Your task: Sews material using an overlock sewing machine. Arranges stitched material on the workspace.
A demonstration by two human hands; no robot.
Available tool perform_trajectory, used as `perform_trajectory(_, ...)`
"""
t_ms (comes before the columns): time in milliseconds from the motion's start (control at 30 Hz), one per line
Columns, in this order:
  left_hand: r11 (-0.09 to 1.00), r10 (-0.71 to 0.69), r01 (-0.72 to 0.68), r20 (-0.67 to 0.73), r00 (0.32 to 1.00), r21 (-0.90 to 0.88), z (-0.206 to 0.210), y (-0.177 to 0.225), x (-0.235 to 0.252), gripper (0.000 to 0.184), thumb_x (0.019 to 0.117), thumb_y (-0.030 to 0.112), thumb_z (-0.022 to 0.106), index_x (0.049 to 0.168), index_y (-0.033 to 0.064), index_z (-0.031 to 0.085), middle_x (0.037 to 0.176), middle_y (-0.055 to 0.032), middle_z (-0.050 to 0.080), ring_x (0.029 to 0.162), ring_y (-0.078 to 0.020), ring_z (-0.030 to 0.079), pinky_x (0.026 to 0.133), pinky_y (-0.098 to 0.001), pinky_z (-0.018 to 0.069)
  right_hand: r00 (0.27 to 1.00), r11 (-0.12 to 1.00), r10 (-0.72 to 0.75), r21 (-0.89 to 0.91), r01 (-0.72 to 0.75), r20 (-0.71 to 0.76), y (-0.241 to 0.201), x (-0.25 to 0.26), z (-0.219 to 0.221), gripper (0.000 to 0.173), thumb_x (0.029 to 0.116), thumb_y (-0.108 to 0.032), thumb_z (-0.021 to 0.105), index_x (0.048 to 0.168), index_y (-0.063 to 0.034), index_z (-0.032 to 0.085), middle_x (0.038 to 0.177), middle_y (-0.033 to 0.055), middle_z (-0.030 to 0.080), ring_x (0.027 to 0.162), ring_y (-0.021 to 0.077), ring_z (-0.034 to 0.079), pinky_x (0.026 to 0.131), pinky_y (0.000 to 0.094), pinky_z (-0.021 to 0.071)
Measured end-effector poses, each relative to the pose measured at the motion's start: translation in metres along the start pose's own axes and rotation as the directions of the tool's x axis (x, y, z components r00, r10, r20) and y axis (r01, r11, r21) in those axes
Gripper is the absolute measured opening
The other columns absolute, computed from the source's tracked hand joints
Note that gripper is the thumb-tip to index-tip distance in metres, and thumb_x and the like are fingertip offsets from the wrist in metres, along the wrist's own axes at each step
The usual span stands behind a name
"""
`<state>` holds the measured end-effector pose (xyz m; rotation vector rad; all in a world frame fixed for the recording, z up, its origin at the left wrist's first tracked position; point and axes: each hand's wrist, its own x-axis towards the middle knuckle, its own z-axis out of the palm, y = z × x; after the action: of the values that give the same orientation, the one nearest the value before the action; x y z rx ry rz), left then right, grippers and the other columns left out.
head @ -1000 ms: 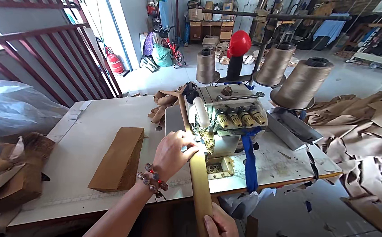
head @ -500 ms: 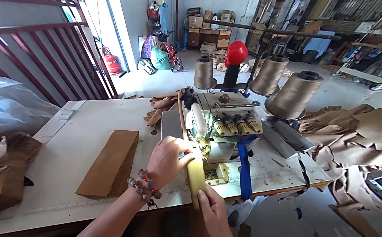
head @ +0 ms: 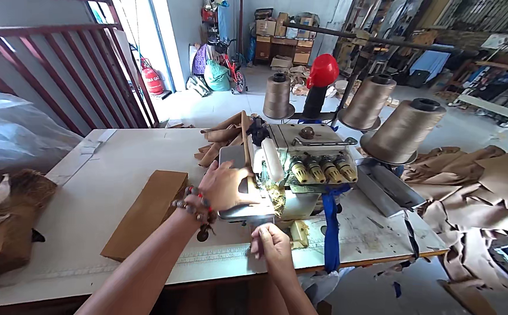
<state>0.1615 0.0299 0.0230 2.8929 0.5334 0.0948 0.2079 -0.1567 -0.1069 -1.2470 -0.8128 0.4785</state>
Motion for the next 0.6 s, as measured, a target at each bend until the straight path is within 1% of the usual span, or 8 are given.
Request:
perform_trajectory(67, 0.999, -0.043, 0.043, 0.049, 0.998, 0.009, -0.004, -0.005, 0.016, 0.071, 0.0854, 0.064, 0.073, 0.141, 0.0206, 0.062, 0.140, -0.0104, 0.064, 0.146, -0.0359, 0.043, 0.121, -0.0640, 0.0216, 1.000, 1.000, -0.007, 0.006, 0.006, 0.024, 0.004, -0.003, -0.001, 0.025, 0.1046, -0.007, 0.042, 0.096, 0.0002, 0.064, 0.058, -0.0032, 0.060, 0.048, 0.0018, 0.056, 0.046, 0.0181, 0.0484)
perform_trajectory(167, 1.000, 0.008, -0.008, 0.004, 1.000, 0.028, 0.006, -0.026, 0.029, 0.076, 0.0881, 0.072, 0.064, 0.149, 0.0277, 0.053, 0.150, 0.0004, 0.056, 0.151, -0.0287, 0.036, 0.124, -0.0575, 0.0184, 1.000, 0.999, -0.026, 0.032, 0.026, 0.000, 0.005, -0.005, -0.001, 0.025, 0.1045, -0.008, 0.042, 0.095, -0.0008, 0.064, 0.056, -0.0044, 0.056, 0.046, 0.0006, 0.053, 0.044, 0.0167, 0.0452)
perform_trajectory(200, 0.989, 0.144, -0.136, -0.202, 0.969, 0.051, 0.027, -0.047, 0.029, 0.074, 0.0900, 0.075, 0.057, 0.146, 0.0267, 0.057, 0.148, 0.0014, 0.058, 0.147, -0.0278, 0.042, 0.123, -0.0542, 0.0250, 0.999, 0.998, -0.044, 0.042, 0.045, -0.019, 0.007, -0.005, -0.002, 0.026, 0.1049, -0.008, 0.041, 0.095, -0.0013, 0.064, 0.055, -0.0049, 0.056, 0.046, 0.0004, 0.052, 0.045, 0.0166, 0.0449)
perform_trajectory(233, 0.950, 0.302, -0.296, -0.548, 0.780, 0.101, 0.060, -0.075, 0.039, 0.069, 0.0915, 0.073, 0.052, 0.133, 0.0202, 0.068, 0.134, -0.0052, 0.068, 0.131, -0.0304, 0.058, 0.114, -0.0524, 0.0404, 0.997, 0.996, -0.067, 0.051, 0.070, -0.046, 0.008, -0.005, -0.003, 0.026, 0.1052, -0.008, 0.040, 0.096, -0.0016, 0.064, 0.056, -0.0054, 0.056, 0.046, 0.0002, 0.052, 0.045, 0.0165, 0.0451)
perform_trajectory(300, 0.972, 0.012, -0.087, -0.321, 0.947, -0.218, 0.016, -0.067, 0.004, 0.049, 0.1016, 0.036, 0.065, 0.141, 0.0067, 0.060, 0.149, -0.0165, 0.054, 0.138, -0.0352, 0.051, 0.115, -0.0554, 0.0395, 0.984, 0.990, -0.131, 0.041, 0.137, -0.124, 0.012, -0.004, -0.004, 0.025, 0.1051, -0.008, 0.039, 0.097, -0.0044, 0.062, 0.059, -0.0077, 0.059, 0.049, -0.0013, 0.054, 0.047, 0.0152, 0.0469)
perform_trajectory(367, 0.921, -0.305, 0.192, -0.322, 0.896, -0.338, 0.002, -0.089, -0.019, 0.036, 0.1049, 0.021, 0.061, 0.131, -0.0028, 0.061, 0.134, -0.0254, 0.061, 0.121, -0.0420, 0.062, 0.102, -0.0596, 0.0499, 0.960, 0.976, -0.194, 0.056, 0.209, -0.203, 0.018, -0.003, -0.002, 0.020, 0.1047, -0.007, 0.039, 0.098, -0.0048, 0.058, 0.069, -0.0047, 0.062, 0.054, 0.0007, 0.055, 0.051, 0.0162, 0.0482)
perform_trajectory(467, 0.783, -0.610, 0.555, -0.172, 0.773, -0.283, 0.008, -0.136, -0.043, 0.049, 0.1024, 0.024, 0.064, 0.137, -0.0074, 0.052, 0.127, -0.0371, 0.058, 0.114, -0.0548, 0.061, 0.094, -0.0708, 0.0483, 0.934, 0.961, -0.247, 0.058, 0.270, -0.257, 0.023, -0.001, -0.002, 0.014, 0.1036, -0.006, 0.040, 0.106, -0.0046, 0.054, 0.079, -0.0024, 0.060, 0.057, 0.0023, 0.055, 0.054, 0.0188, 0.0520)
perform_trajectory(600, 0.708, -0.701, 0.680, -0.075, 0.709, -0.193, 0.011, -0.144, -0.058, 0.038, 0.1046, 0.028, 0.061, 0.123, -0.0047, 0.064, 0.121, -0.0308, 0.066, 0.117, -0.0494, 0.062, 0.097, -0.0676, 0.0468, 0.912, 0.949, -0.287, 0.047, 0.313, -0.292, 0.028, 0.002, -0.001, 0.015, 0.1021, -0.005, 0.041, 0.113, -0.0073, 0.051, 0.080, -0.0050, 0.061, 0.062, 0.0029, 0.060, 0.061, 0.0196, 0.0551)
